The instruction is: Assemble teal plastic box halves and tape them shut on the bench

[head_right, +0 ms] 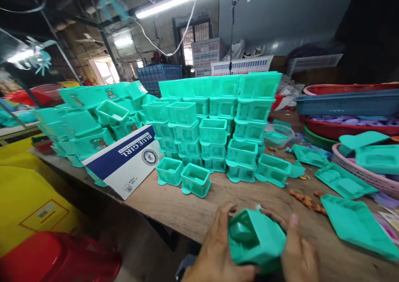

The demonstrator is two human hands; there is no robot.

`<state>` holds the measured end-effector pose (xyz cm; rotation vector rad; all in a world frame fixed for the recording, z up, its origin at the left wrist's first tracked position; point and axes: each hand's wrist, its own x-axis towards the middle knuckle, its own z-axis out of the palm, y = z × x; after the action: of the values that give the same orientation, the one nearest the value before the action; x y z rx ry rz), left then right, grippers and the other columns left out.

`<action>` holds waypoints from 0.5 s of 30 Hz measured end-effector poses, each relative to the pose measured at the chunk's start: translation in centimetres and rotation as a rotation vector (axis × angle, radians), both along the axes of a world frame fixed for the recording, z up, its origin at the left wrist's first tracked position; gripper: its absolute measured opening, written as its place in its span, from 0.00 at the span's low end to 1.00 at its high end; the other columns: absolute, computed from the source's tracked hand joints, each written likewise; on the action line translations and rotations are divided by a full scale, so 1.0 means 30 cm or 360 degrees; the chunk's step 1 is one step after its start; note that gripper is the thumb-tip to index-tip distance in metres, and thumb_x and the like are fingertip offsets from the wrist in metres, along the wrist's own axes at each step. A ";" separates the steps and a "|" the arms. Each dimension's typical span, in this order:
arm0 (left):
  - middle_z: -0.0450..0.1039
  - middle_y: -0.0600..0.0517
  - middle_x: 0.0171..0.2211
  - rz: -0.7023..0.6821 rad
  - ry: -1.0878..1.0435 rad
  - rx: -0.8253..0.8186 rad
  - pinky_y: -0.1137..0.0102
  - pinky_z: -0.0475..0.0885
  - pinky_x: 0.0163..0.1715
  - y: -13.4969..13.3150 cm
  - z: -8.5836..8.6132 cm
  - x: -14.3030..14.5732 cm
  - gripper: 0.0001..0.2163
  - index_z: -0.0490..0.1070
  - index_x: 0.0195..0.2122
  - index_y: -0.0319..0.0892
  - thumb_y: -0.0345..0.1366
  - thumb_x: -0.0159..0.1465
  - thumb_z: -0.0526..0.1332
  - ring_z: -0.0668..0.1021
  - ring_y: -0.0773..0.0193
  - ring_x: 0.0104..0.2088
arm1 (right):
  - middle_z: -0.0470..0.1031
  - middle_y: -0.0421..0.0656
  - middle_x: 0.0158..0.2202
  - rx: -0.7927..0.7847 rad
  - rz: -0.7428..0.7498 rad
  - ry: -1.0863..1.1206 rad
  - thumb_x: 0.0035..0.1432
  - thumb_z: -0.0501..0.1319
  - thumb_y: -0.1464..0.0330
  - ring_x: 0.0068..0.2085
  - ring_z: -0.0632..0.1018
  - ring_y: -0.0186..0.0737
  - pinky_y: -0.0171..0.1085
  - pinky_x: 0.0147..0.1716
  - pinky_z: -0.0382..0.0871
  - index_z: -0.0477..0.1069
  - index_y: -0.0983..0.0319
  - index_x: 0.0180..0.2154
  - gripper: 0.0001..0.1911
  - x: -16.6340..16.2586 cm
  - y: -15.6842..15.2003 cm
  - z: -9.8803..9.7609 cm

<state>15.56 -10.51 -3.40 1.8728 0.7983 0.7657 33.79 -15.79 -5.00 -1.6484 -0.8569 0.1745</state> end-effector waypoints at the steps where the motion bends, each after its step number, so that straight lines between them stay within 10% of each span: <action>1: 0.68 0.40 0.63 -0.0019 0.0000 -0.0055 0.40 0.70 0.66 0.002 0.013 -0.012 0.55 0.53 0.70 0.48 0.36 0.42 0.79 0.73 0.35 0.63 | 0.87 0.51 0.35 -0.0046 -0.0040 0.0102 0.66 0.46 0.36 0.41 0.86 0.60 0.54 0.45 0.80 0.86 0.57 0.35 0.41 -0.007 0.009 0.009; 7: 0.70 0.40 0.63 0.0037 0.0027 0.0125 0.40 0.67 0.67 0.059 0.063 -0.041 0.43 0.56 0.68 0.45 0.33 0.52 0.72 0.72 0.39 0.65 | 0.85 0.55 0.48 -0.0128 -0.0183 0.0349 0.52 0.50 0.27 0.59 0.78 0.66 0.64 0.67 0.61 0.85 0.60 0.38 0.47 -0.021 0.019 0.036; 15: 0.65 0.38 0.61 0.0223 0.0016 0.0047 0.51 0.84 0.46 0.077 0.086 -0.015 0.37 0.62 0.63 0.45 0.49 0.57 0.74 0.76 0.42 0.58 | 0.83 0.50 0.52 0.0076 -0.0162 -0.0354 0.68 0.59 0.50 0.53 0.82 0.55 0.55 0.51 0.79 0.79 0.56 0.49 0.21 -0.118 -0.083 -0.025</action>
<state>15.12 -8.19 -0.81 1.8627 0.9366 0.8600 30.25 -18.28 -5.75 -1.6827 -0.9339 -0.1011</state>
